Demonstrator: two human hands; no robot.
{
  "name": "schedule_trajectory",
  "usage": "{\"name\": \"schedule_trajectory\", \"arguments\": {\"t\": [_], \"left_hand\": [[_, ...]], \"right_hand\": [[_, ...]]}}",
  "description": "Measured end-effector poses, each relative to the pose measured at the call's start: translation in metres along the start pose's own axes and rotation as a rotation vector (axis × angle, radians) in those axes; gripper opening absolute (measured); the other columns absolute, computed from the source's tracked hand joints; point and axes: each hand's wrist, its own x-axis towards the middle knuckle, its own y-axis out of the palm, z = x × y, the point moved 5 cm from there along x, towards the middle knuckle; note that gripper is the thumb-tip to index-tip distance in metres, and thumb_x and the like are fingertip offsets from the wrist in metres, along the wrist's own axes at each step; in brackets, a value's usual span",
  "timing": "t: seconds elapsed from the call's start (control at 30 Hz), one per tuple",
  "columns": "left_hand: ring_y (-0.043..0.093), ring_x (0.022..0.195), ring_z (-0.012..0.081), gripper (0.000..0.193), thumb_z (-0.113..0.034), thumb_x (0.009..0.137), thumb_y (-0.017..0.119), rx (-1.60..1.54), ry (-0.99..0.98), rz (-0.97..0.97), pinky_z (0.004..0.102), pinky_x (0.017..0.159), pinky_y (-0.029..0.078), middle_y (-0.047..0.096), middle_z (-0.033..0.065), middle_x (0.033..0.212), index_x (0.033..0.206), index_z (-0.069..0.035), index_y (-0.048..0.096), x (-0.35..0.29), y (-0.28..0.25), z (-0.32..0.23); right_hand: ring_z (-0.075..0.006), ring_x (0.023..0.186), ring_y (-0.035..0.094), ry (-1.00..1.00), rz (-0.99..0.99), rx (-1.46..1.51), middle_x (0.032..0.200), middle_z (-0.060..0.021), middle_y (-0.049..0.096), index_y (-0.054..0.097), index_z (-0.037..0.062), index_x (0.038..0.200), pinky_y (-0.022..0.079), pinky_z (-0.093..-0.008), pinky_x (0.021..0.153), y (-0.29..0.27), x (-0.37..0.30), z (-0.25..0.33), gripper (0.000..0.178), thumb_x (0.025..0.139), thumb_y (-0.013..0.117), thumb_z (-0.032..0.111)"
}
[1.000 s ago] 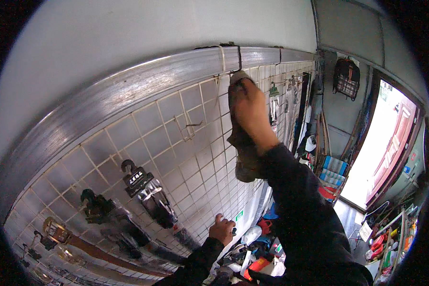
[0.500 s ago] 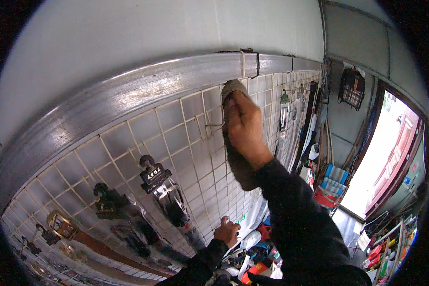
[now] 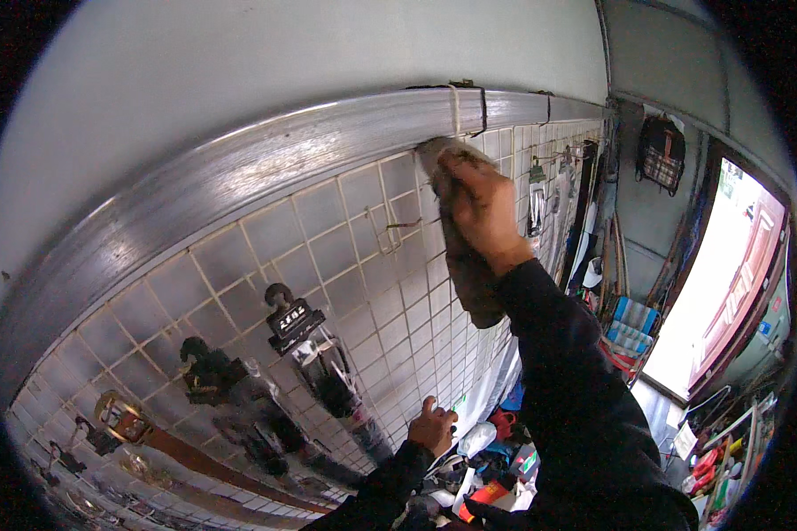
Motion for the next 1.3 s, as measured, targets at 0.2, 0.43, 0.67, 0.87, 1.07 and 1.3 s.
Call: {"name": "schedule_trajectory", "arguments": {"t": [0.2,0.43,0.67,0.87,1.07,1.3], "left_hand": [[0.049,0.128,0.0431,0.036,-0.022,0.074,0.085,0.028,-0.012,-0.012,0.0527,0.103,0.049,0.072,0.0102,0.101,0.107,-0.017,0.071,-0.001,0.003,0.0],[0.045,0.133,0.0406,0.026,-0.012,0.078,0.071,0.066,-0.02,-0.013,0.051,0.09,0.057,0.071,0.0067,0.104,0.104,-0.019,0.071,0.0,0.004,0.004],[0.041,0.138,0.0395,0.025,-0.009,0.079,0.07,0.12,-0.066,0.017,0.051,0.087,0.058,0.071,0.0054,0.101,0.102,-0.019,0.071,0.003,-0.001,0.008],[0.032,0.147,0.0415,0.031,-0.007,0.087,0.062,0.174,-0.073,0.073,0.0513,0.111,0.046,0.067,0.0058,0.126,0.115,-0.018,0.071,0.002,-0.006,0.016],[0.028,0.15,0.0419,0.029,0.006,0.084,0.062,0.141,-0.041,-0.071,0.0469,0.112,0.045,0.061,0.0137,0.139,0.103,-0.017,0.068,-0.004,-0.015,0.013],[0.031,0.146,0.0462,0.039,0.012,0.084,0.056,0.202,0.032,-0.109,0.0528,0.114,0.037,0.055,0.0192,0.141,0.113,-0.012,0.066,-0.02,-0.04,-0.009]], "right_hand": [[-0.0432,0.083,0.068,0.029,-0.014,-0.078,0.103,-0.0213,0.069,0.062,0.0128,0.132,0.056,-0.0515,0.071,0.006,-0.015,-0.004,0.057,0.076,0.063,0.003],[-0.0489,0.094,0.065,0.268,0.037,0.091,0.107,-0.0262,0.067,0.061,0.005,0.132,0.055,-0.0512,0.077,0.016,-0.084,0.024,0.047,0.086,0.058,-0.002],[-0.0467,0.1,0.063,0.682,0.289,0.186,0.108,-0.0249,0.065,0.063,0.0023,0.12,0.052,-0.0502,0.083,0.008,-0.251,0.057,0.029,0.092,0.061,0.01],[-0.0139,0.083,0.067,1.714,0.174,0.86,0.101,-0.0034,0.074,0.07,-0.0035,0.12,0.056,-0.0307,0.073,-0.049,-0.469,0.119,0.027,0.103,0.058,0.015],[-0.0268,0.088,0.07,2.23,-0.165,1.041,0.097,-0.0131,0.073,0.07,-0.0027,0.109,0.057,-0.0351,0.078,-0.144,-0.596,0.165,0.023,0.093,0.063,0.013],[-0.0181,0.094,0.067,2.413,-0.619,1.443,0.109,-0.0068,0.07,0.065,-0.0008,0.119,0.055,-0.031,0.087,-0.168,-0.613,0.221,0.03,0.104,0.05,0.019]]}}
